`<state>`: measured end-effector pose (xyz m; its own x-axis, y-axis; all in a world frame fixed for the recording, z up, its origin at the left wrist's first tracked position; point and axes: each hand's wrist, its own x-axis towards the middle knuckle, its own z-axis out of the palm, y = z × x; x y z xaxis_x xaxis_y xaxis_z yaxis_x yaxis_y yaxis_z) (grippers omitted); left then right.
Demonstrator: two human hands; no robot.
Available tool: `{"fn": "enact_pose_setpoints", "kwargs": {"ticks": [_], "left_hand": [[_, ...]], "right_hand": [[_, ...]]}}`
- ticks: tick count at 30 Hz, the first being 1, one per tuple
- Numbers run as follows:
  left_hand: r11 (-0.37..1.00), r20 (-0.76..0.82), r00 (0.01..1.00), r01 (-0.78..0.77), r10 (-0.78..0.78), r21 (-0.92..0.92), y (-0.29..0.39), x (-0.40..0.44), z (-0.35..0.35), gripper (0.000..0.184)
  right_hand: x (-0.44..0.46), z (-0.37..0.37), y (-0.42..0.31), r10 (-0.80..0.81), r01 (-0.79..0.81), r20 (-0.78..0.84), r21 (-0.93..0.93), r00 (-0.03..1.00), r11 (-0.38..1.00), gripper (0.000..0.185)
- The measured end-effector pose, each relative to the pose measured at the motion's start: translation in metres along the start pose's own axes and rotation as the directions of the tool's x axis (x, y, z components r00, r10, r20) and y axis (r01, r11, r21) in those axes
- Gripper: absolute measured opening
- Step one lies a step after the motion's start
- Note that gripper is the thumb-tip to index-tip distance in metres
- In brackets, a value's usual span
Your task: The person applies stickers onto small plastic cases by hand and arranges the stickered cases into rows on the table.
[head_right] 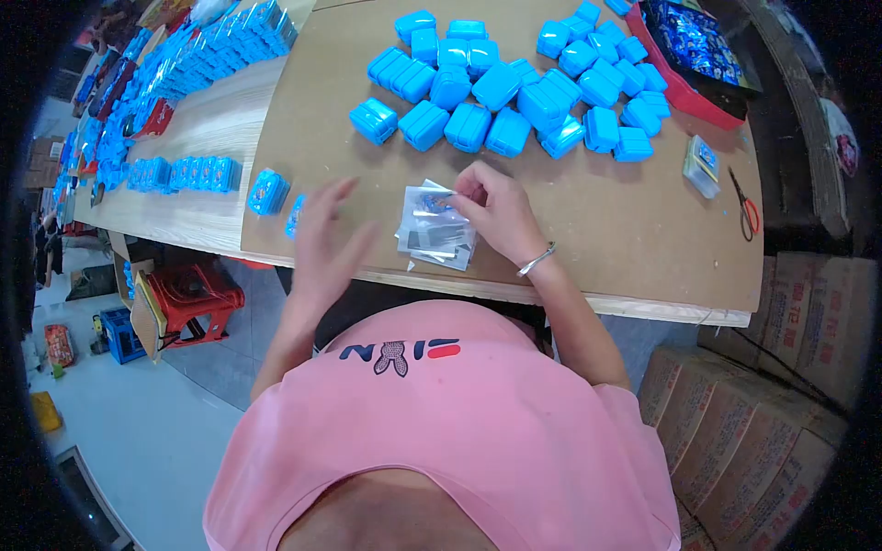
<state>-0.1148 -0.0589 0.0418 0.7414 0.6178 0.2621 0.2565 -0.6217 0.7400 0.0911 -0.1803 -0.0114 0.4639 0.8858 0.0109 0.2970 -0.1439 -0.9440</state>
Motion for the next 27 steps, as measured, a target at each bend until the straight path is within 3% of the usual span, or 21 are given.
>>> {"fn": "enact_pose_setpoints", "kwargs": {"ticks": [2,3,5,11,15,16,17,18,20,22,23,24,25,27], "left_hand": [[0.957,0.141,0.983,0.149,-0.117,-0.251,-0.001,0.015,0.034,0.044],[0.956,0.148,0.984,0.136,-0.1,-0.259,-0.006,0.023,0.047,0.044],[0.798,0.376,0.912,0.347,-0.165,-0.492,-0.009,0.041,0.074,0.032],[0.737,0.529,0.848,0.377,-0.032,-0.561,0.023,0.074,0.142,0.016],[0.884,0.503,0.861,0.176,0.075,-0.433,0.039,0.078,0.175,0.005],[0.883,0.511,0.856,0.175,0.082,-0.436,0.039,0.078,0.18,0.005],[0.884,0.501,0.862,0.169,0.082,-0.436,0.036,0.078,0.183,0.005],[0.887,0.488,0.869,0.162,0.08,-0.433,0.032,0.079,0.183,0.004],[0.893,0.455,0.888,0.148,0.068,-0.424,0.026,0.081,0.183,0.004],[0.86,0.454,0.89,0.195,0.046,-0.471,0.028,0.08,0.18,0.005],[0.818,0.452,0.891,0.239,0.029,-0.523,0.031,0.08,0.178,0.006],[0.772,0.45,0.893,0.278,0.012,-0.572,0.034,0.079,0.175,0.008],[0.72,0.445,0.896,0.312,-0.005,-0.62,0.036,0.08,0.173,0.009],[0.779,0.451,0.892,0.301,-0.026,-0.55,0.039,0.082,0.167,0.009]], "right_hand": [[-0.004,-0.003,0.0,-0.001,0.002,-0.025,0.06,1.0,0.998,0.009],[-0.006,-0.006,0.0,0.001,0.006,-0.054,0.124,0.999,0.992,0.01],[-0.013,-0.02,0.002,0.01,0.022,-0.132,0.239,0.991,0.971,0.01],[-0.053,-0.084,0.021,0.185,-0.068,-0.268,0.395,0.946,0.916,0.018],[-0.08,-0.122,0.048,0.225,-0.26,-0.44,-0.019,0.869,0.966,0.027],[-0.084,-0.127,0.047,0.23,-0.266,-0.449,-0.018,0.863,0.964,0.027],[-0.087,-0.13,0.042,0.08,-0.273,-0.523,-0.303,0.849,0.913,0.027],[-0.087,-0.134,0.036,-0.085,-0.285,-0.544,-0.559,0.835,0.779,0.027],[-0.085,-0.137,0.027,-0.397,-0.317,-0.431,-0.893,0.81,0.32,0.027],[-0.075,-0.125,0.024,-0.429,-0.067,-0.432,-0.762,0.793,0.644,0.03],[-0.071,-0.116,0.024,-0.432,-0.058,-0.43,-0.758,0.793,0.649,0.03],[-0.066,-0.105,0.024,-0.112,-0.063,-0.471,-0.34,0.875,0.938,0.029],[-0.063,-0.098,0.025,0.188,-0.142,-0.333,0.157,0.924,0.977,0.028],[-0.058,-0.092,0.027,0.203,-0.174,-0.332,0.117,0.921,0.978,0.028]]}}
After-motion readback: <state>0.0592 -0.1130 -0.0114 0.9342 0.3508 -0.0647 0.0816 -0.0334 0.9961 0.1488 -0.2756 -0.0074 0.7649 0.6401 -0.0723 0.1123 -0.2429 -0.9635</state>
